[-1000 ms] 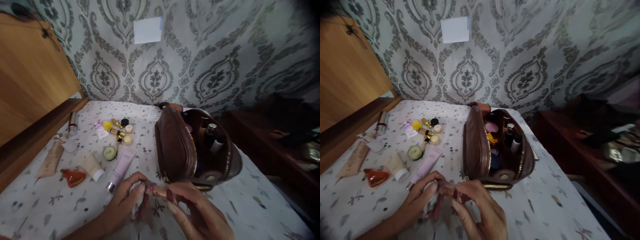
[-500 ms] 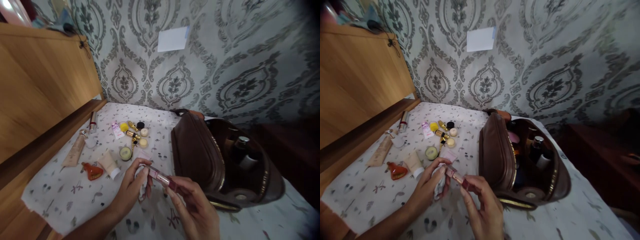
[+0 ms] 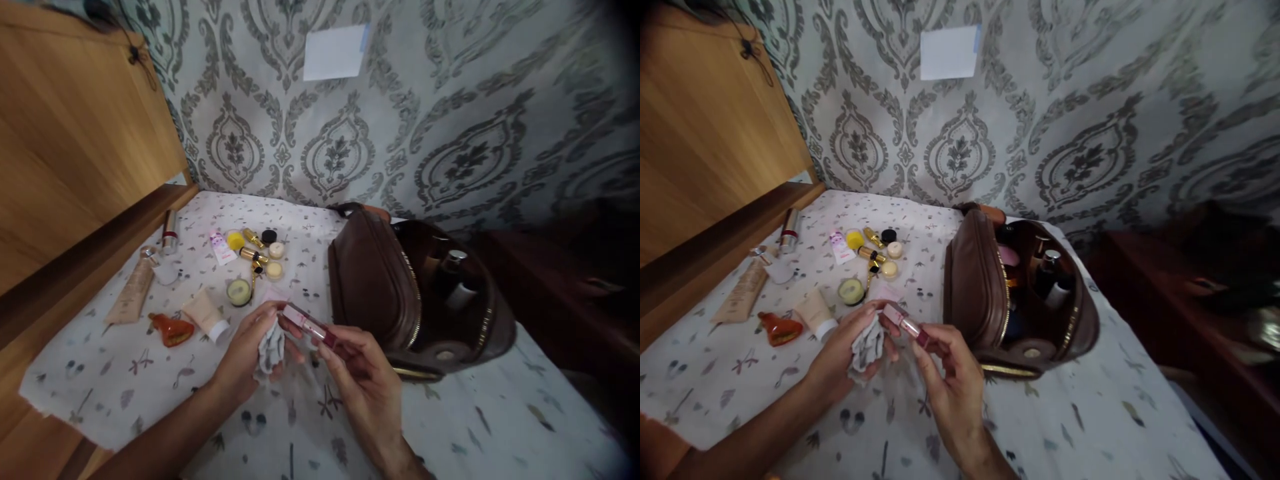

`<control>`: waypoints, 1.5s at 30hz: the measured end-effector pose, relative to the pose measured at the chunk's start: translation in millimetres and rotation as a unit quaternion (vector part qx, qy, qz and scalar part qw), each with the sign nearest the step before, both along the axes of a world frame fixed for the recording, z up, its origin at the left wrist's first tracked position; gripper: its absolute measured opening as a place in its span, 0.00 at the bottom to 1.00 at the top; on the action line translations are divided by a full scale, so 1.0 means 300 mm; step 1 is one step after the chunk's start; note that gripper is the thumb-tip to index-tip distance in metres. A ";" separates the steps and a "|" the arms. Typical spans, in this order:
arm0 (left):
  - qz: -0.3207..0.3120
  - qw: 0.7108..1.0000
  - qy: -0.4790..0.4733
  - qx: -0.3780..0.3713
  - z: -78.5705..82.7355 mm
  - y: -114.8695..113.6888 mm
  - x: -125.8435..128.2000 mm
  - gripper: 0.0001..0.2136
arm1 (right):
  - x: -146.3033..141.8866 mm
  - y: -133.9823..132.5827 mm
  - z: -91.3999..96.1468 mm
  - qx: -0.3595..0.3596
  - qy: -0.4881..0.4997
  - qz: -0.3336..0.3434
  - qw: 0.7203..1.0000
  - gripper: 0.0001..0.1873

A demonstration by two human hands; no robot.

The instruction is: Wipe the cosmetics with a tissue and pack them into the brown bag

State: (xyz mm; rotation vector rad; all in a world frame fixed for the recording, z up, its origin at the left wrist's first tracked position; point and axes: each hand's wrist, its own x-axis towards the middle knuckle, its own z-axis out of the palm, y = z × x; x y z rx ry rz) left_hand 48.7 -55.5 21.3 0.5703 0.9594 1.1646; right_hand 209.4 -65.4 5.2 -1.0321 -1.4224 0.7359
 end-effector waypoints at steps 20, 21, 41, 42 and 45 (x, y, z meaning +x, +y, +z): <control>-0.094 0.978 0.149 0.111 -0.002 -0.039 0.001 0.16 | 0.001 0.061 -0.129 -0.008 -0.105 0.047 0.993 0.08; -0.107 0.974 0.162 0.118 -0.001 -0.043 0.000 0.16 | 0.000 0.066 -0.131 -0.004 -0.117 0.055 0.992 0.08; -0.100 0.650 0.697 0.287 0.101 0.174 -0.219 0.17 | -0.031 0.039 -0.136 -0.006 -0.243 0.118 0.963 0.16; -0.116 0.604 0.746 0.255 0.100 0.218 -0.238 0.19 | -0.030 0.040 -0.136 -0.011 -0.244 0.117 0.963 0.15; -0.126 0.534 0.808 0.216 0.077 0.319 -0.259 0.24 | -0.024 0.042 -0.139 -0.015 -0.240 0.105 0.965 0.14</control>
